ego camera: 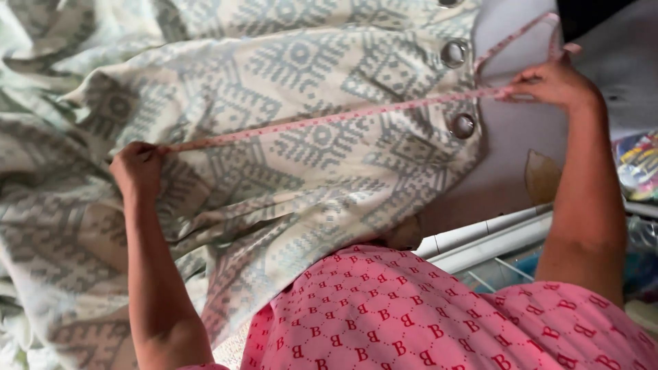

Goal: The person measures a patterned curtain with metal grommets using a pink measuring tape. They repeatedly stretch the tape across the fabric, adjust the curtain's position, and smooth out the material on a white table.

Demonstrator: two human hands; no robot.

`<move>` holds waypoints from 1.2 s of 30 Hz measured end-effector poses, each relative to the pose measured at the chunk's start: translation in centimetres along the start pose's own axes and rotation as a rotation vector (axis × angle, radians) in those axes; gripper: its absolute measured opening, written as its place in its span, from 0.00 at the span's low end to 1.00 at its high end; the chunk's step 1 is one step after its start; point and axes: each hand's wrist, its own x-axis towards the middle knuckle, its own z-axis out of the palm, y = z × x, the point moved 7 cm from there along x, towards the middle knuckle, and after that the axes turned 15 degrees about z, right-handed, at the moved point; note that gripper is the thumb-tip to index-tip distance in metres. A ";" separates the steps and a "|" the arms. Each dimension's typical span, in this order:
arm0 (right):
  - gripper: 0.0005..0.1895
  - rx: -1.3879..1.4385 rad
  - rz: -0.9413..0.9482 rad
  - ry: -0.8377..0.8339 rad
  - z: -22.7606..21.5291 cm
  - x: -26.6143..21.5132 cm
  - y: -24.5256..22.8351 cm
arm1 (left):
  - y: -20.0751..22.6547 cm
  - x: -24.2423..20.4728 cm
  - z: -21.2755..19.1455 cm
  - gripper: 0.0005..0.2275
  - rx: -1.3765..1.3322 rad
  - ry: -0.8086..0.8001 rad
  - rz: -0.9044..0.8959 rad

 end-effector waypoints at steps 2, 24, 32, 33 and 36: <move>0.19 0.032 0.030 0.096 1.0 0.6 0.2 | 1.8 0.0 -0.7 0.11 -0.023 -0.010 -0.055; 0.04 0.093 -0.125 0.526 4.2 0.9 -0.9 | 2.3 -2.6 -1.6 0.13 -0.072 0.249 -0.001; 0.03 0.167 -0.185 0.387 3.3 -2.1 -5.4 | 2.3 -2.3 -1.9 0.12 -0.131 0.280 -0.033; 0.04 0.143 -0.208 0.445 2.9 -2.4 -5.5 | 2.0 -2.3 -1.9 0.12 -0.132 0.284 -0.050; 0.07 0.107 -0.232 0.510 2.5 -2.3 -5.6 | 1.8 -2.6 -1.7 0.12 -0.157 0.298 -0.057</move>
